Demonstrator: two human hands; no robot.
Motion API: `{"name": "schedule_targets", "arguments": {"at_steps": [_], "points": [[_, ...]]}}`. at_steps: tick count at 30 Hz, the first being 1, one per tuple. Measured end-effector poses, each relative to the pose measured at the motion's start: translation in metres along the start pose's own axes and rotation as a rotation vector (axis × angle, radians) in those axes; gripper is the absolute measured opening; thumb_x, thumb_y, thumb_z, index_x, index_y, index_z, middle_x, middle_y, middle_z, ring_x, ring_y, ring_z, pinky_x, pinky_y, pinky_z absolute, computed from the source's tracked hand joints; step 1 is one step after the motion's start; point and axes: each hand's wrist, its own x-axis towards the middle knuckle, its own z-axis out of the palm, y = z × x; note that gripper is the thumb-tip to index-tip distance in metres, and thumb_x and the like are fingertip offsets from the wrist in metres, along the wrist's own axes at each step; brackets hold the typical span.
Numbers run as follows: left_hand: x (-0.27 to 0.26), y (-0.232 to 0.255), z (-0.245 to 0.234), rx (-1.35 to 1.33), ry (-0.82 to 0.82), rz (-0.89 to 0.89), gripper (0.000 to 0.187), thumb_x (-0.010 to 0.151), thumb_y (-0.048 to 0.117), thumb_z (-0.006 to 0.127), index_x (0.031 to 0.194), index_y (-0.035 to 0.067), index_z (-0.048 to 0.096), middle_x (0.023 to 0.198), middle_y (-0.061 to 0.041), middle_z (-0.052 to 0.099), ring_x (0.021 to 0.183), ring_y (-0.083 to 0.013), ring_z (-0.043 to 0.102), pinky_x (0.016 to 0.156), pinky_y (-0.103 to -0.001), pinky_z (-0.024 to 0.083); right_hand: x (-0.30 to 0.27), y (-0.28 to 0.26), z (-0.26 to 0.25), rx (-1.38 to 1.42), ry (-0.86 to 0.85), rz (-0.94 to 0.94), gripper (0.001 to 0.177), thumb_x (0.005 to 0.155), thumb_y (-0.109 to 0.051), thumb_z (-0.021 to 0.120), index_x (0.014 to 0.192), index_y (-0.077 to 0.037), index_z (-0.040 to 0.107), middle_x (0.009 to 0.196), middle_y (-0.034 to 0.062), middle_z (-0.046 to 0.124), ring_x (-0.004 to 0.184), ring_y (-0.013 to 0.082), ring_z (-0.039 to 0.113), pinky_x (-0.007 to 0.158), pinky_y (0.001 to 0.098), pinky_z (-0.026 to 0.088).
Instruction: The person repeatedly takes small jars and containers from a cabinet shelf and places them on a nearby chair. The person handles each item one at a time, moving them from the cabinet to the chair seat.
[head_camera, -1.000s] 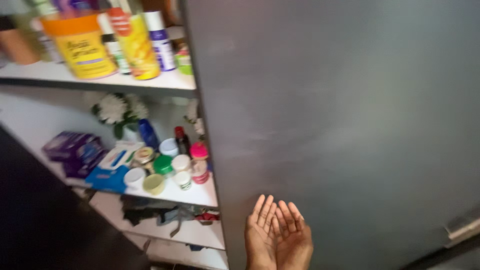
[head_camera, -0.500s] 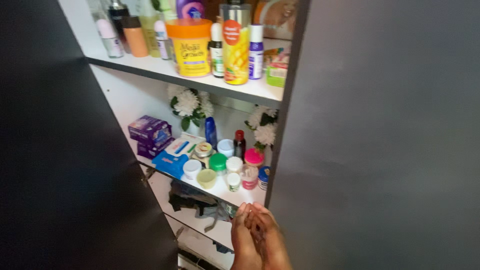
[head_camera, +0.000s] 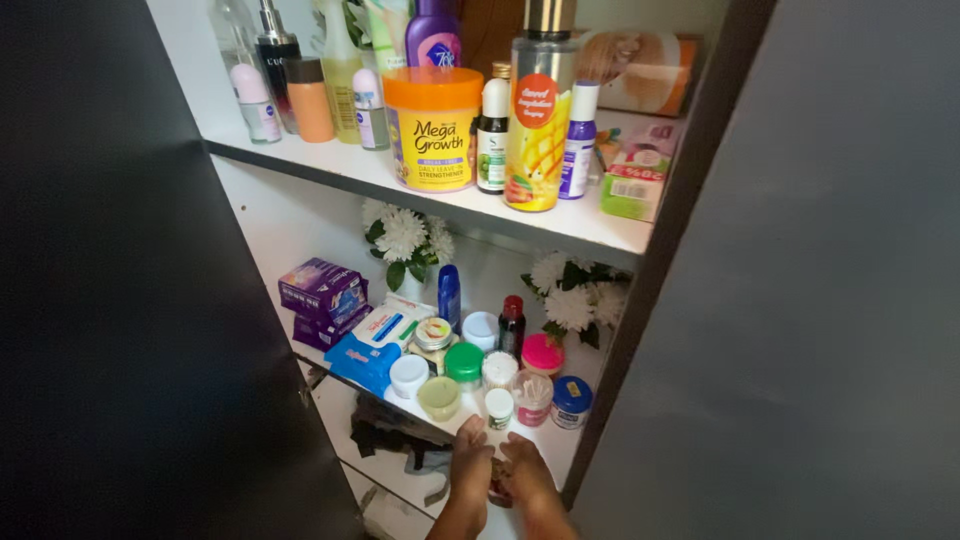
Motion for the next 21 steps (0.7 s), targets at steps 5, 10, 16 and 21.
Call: {"name": "schedule_targets", "arguments": {"at_steps": [5, 10, 16, 21], "points": [[0.035, -0.008, -0.005, -0.032, -0.073, -0.096, 0.078, 0.084, -0.007, 0.048, 0.157, 0.013, 0.034, 0.159, -0.008, 0.042, 0.15, -0.0212, 0.038, 0.118, -0.033, 0.031, 0.044, 0.013, -0.008, -0.088, 0.028, -0.09, 0.055, 0.095, -0.032, 0.052, 0.148, -0.019, 0.047, 0.14, 0.0044, 0.061, 0.127, 0.0195, 0.056, 0.099, 0.0395, 0.048], [0.032, 0.02, 0.012, 0.138, -0.094, -0.214, 0.07, 0.092, 0.007, 0.048, 0.159, 0.016, 0.031, 0.157, -0.005, 0.047, 0.14, -0.0207, 0.049, 0.11, -0.035, 0.043, 0.056, 0.012, -0.007, 0.061, 0.012, -0.037, 0.053, 0.102, -0.036, 0.048, 0.148, -0.009, 0.048, 0.137, 0.0187, 0.06, 0.126, 0.0287, 0.059, 0.097, 0.0412, 0.053], [0.015, 0.056, 0.012, 0.352, -0.086, -0.136, 0.055, 0.091, 0.016, 0.054, 0.146, 0.012, 0.054, 0.131, -0.015, 0.071, 0.113, -0.025, 0.069, 0.091, -0.035, 0.054, 0.046, 0.004, 0.006, 0.05, -0.092, -0.033, 0.052, 0.097, -0.02, 0.049, 0.148, -0.011, 0.046, 0.13, 0.0236, 0.064, 0.099, 0.0335, 0.064, 0.076, 0.0403, 0.055], [0.014, 0.041, 0.005, 0.371, -0.051, -0.128, 0.056, 0.087, 0.016, 0.055, 0.143, 0.015, 0.059, 0.125, -0.013, 0.075, 0.106, -0.0235, 0.072, 0.089, -0.034, 0.056, 0.038, 0.009, 0.012, -0.01, 0.036, -0.02, 0.053, 0.106, -0.038, 0.044, 0.15, -0.009, 0.048, 0.126, 0.0205, 0.07, 0.08, 0.026, 0.068, 0.065, 0.0353, 0.054]]}}
